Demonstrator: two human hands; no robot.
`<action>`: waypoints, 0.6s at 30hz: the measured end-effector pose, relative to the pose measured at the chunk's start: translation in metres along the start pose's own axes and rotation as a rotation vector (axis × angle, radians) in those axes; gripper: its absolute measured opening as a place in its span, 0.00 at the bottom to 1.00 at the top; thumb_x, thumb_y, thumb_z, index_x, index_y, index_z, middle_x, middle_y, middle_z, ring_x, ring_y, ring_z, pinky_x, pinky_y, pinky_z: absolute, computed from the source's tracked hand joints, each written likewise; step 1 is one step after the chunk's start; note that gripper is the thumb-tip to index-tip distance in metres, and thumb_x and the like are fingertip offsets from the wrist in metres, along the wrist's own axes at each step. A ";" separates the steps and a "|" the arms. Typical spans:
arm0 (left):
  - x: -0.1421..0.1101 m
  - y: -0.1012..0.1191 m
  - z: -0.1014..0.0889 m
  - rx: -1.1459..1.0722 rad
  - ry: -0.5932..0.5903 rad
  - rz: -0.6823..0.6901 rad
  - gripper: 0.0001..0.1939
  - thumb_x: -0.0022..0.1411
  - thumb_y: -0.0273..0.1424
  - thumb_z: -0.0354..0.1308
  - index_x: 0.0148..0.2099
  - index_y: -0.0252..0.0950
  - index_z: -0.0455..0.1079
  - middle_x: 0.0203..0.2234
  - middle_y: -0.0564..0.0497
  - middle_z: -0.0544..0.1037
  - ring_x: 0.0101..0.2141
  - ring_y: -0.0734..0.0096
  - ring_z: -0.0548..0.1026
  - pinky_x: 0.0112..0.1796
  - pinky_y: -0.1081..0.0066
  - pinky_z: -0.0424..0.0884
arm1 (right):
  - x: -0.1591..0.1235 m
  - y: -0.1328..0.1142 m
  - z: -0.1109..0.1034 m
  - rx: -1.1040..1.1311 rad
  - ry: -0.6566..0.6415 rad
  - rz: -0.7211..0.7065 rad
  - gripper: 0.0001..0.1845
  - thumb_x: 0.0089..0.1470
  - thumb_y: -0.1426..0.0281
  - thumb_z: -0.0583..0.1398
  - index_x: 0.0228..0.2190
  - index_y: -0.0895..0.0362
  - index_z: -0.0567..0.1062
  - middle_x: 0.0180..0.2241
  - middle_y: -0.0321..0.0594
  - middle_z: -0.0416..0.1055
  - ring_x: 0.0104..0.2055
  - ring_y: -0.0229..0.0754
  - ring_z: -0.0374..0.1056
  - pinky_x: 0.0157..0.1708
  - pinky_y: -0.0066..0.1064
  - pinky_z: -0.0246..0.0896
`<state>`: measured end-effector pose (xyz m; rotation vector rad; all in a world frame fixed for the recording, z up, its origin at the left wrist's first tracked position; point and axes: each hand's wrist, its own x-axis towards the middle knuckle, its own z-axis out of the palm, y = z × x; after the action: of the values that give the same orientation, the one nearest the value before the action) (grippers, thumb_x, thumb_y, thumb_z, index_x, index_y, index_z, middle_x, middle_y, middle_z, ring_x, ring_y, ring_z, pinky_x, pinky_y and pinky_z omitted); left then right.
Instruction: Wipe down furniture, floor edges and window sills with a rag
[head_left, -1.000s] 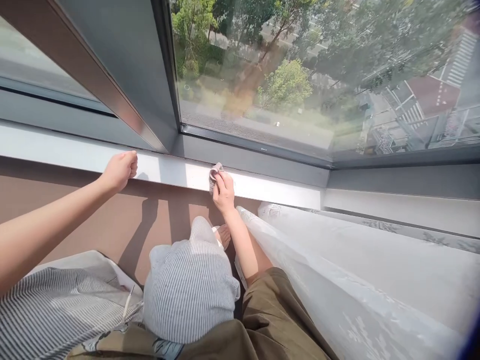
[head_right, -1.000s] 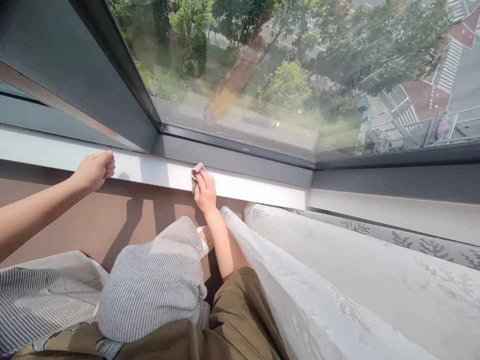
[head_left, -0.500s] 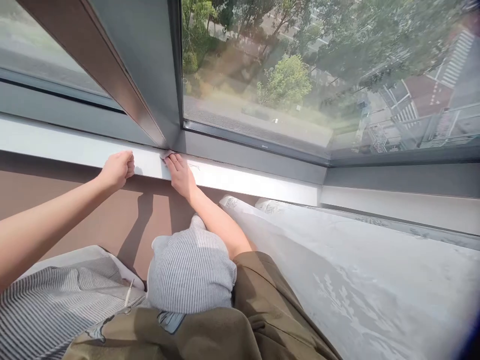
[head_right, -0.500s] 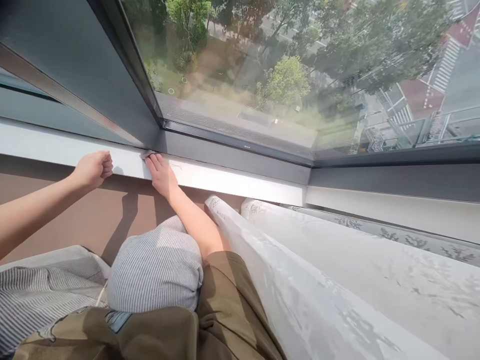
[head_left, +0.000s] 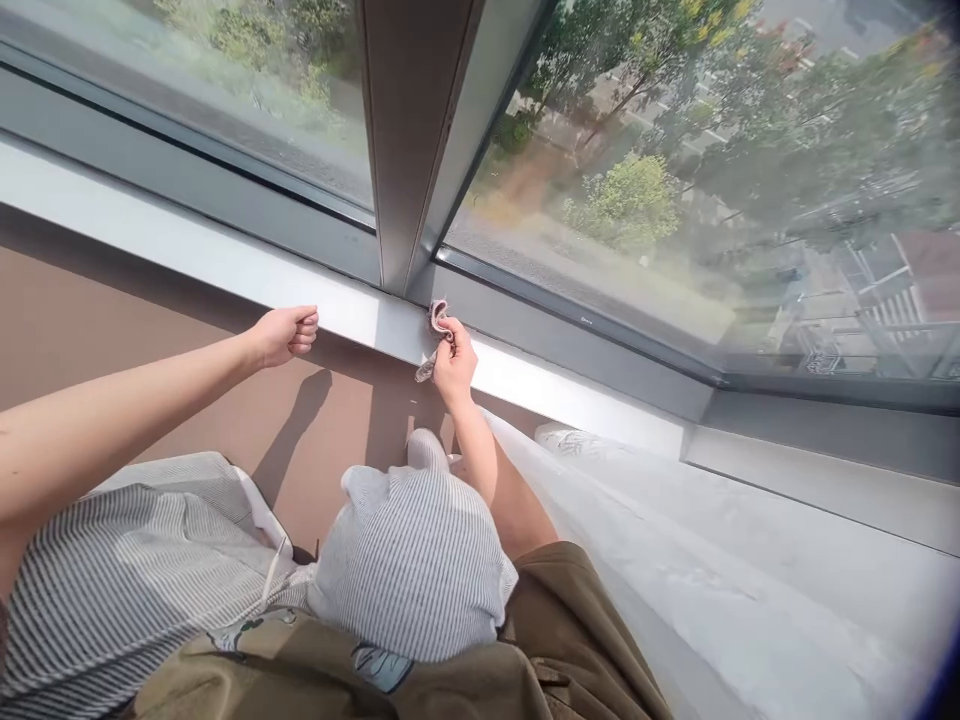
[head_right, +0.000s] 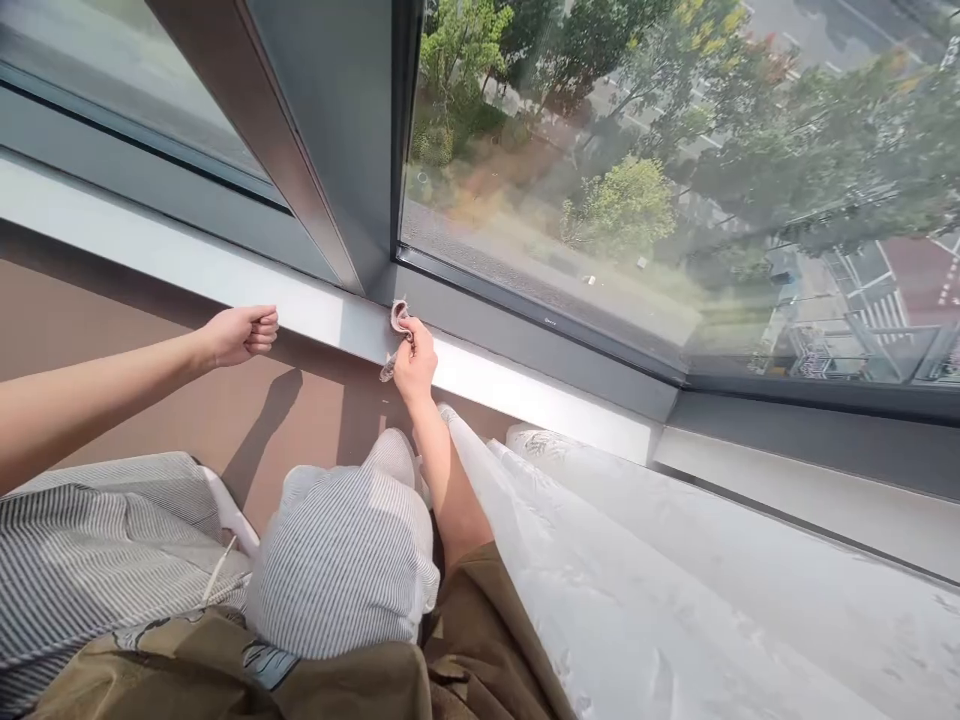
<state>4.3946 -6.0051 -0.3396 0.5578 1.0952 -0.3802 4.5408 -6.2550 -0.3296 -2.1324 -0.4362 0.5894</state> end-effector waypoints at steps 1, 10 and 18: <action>0.001 -0.004 -0.001 0.006 -0.023 -0.035 0.23 0.69 0.28 0.46 0.19 0.35 0.52 0.14 0.59 0.49 0.13 0.84 0.47 0.13 0.81 0.45 | -0.001 0.002 0.003 -0.080 0.012 -0.067 0.21 0.59 0.72 0.48 0.49 0.54 0.72 0.52 0.46 0.71 0.57 0.44 0.66 0.61 0.45 0.59; 0.008 -0.020 -0.003 -0.036 -0.059 -0.134 0.22 0.69 0.29 0.47 0.21 0.34 0.57 0.14 0.59 0.49 0.12 0.83 0.47 0.11 0.81 0.47 | 0.005 -0.009 0.069 -0.619 -0.386 -0.355 0.29 0.64 0.60 0.51 0.62 0.61 0.62 0.64 0.55 0.57 0.70 0.57 0.47 0.69 0.55 0.44; 0.010 -0.010 0.003 -0.088 -0.034 -0.077 0.22 0.70 0.29 0.45 0.21 0.35 0.56 0.13 0.60 0.49 0.12 0.83 0.47 0.11 0.81 0.46 | 0.009 -0.020 0.073 -0.418 -0.594 -0.402 0.21 0.66 0.72 0.46 0.50 0.56 0.75 0.56 0.47 0.71 0.63 0.45 0.60 0.66 0.41 0.54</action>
<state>4.3957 -6.0148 -0.3503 0.4307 1.0974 -0.4056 4.5059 -6.1916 -0.3534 -2.1259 -1.3818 0.9516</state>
